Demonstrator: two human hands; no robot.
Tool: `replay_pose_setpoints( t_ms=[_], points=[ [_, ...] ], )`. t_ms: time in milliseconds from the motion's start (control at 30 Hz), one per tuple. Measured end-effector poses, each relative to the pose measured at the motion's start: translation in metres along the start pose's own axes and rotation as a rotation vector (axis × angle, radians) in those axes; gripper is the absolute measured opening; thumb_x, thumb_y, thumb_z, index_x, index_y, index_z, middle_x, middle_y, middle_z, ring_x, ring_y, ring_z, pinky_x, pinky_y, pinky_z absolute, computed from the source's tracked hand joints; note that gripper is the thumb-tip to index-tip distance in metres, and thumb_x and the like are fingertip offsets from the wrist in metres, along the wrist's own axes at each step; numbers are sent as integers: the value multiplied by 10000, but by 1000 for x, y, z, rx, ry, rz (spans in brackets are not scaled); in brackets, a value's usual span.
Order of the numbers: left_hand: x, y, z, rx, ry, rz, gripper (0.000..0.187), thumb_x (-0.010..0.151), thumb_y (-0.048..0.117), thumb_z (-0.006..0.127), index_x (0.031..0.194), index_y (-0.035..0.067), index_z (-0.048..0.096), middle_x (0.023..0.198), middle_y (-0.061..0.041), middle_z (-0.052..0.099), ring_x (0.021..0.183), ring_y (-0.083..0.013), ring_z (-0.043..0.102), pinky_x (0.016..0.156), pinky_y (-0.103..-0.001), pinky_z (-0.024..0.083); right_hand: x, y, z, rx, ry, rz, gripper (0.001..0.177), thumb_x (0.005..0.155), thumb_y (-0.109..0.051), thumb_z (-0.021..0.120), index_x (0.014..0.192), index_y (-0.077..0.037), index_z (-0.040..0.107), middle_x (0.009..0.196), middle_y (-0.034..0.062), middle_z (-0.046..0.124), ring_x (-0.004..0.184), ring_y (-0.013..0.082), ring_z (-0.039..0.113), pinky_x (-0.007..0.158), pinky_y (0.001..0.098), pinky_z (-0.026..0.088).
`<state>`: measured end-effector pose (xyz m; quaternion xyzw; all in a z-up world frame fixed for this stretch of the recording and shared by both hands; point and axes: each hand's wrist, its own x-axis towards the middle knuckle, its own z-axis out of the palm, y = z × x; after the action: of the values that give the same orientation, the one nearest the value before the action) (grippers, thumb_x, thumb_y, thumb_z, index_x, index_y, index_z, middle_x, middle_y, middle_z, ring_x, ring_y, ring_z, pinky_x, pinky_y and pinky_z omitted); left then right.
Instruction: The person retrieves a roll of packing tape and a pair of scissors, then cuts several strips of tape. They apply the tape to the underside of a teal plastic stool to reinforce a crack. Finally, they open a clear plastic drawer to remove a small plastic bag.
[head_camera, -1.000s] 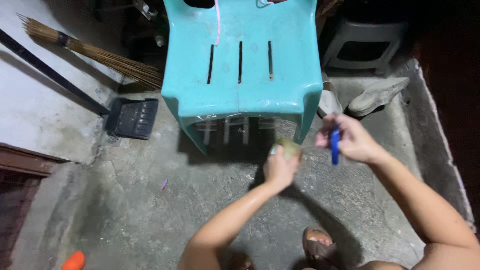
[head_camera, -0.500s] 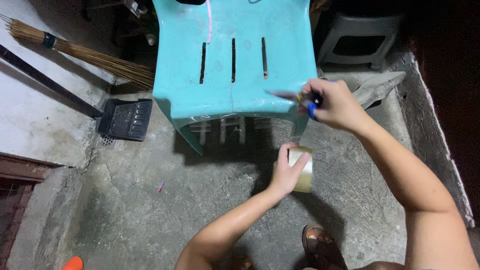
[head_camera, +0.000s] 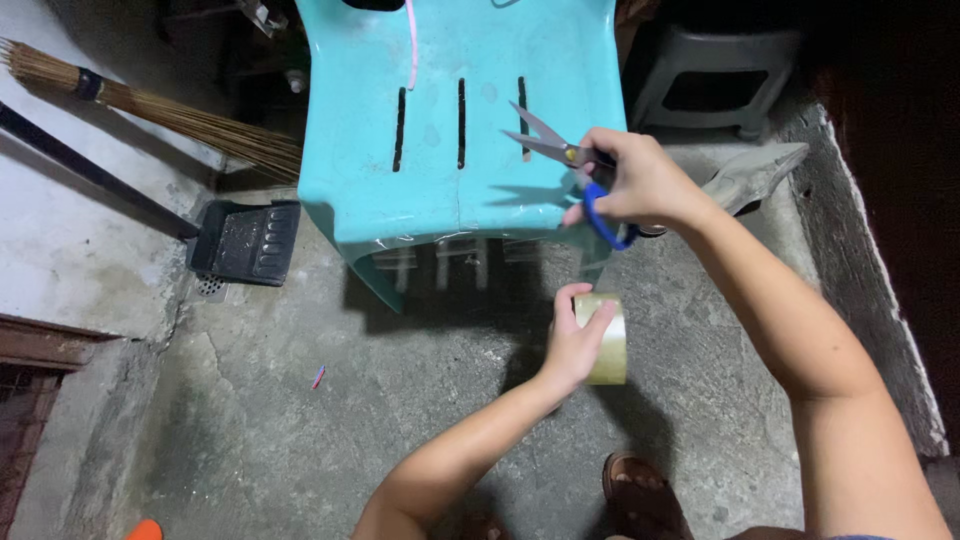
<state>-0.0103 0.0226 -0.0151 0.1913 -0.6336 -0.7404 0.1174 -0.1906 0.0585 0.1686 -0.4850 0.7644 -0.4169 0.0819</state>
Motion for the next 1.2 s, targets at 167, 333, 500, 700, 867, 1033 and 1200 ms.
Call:
replay_pose_setpoints(
  t_ms=[167,333,500,700,867,1033,1200],
  points=[
    [-2,0,-4,-106,-28,84,405,1000,192,642,1352,96,466,1104,-97,645,971,-161,637,831,-317,541,0,8,-7,-129,121,46,533,791,-229,896,1237,-41,674,905,73,678,819,168,660,745,348,530],
    [0,-9,-6,-310,-34,-35,299,1025,175,573,1286,125,436,956,-68,621,783,-112,600,655,-284,494,-50,18,-70,-107,-71,-149,884,681,-315,898,1465,-60,578,1249,156,707,1117,246,672,986,383,523],
    [4,-18,-2,-327,34,-3,220,1031,172,581,1197,117,448,908,-41,588,752,-85,565,623,-272,456,-95,39,-108,-337,-555,354,984,482,-495,968,1346,-151,647,1180,79,738,1062,216,724,923,370,579],
    [2,-16,3,-203,115,27,170,1031,199,589,1151,114,504,883,-6,578,727,-62,545,609,-246,445,-113,59,-98,-372,-707,526,966,523,-561,970,1343,-154,662,1043,72,797,965,203,705,884,339,589],
    [-1,-4,0,-208,107,-8,162,1037,198,584,1150,113,505,842,-5,571,687,-64,526,574,-255,423,-98,54,-71,-311,-797,447,876,557,-576,944,1289,-155,711,903,63,804,818,177,738,784,335,586],
    [-8,12,-3,-234,92,-53,153,1046,214,547,1154,116,502,864,-29,625,713,-82,593,595,-256,481,-89,48,-57,-239,-773,463,772,571,-556,937,1206,-155,756,771,60,775,700,170,707,679,345,573],
    [-7,21,-6,-356,57,-143,136,1020,230,518,1105,135,470,831,-56,668,700,-132,665,598,-275,526,-88,53,-55,-206,-736,428,687,585,-547,926,1129,-150,794,714,20,768,670,148,699,653,339,570]
  ],
)
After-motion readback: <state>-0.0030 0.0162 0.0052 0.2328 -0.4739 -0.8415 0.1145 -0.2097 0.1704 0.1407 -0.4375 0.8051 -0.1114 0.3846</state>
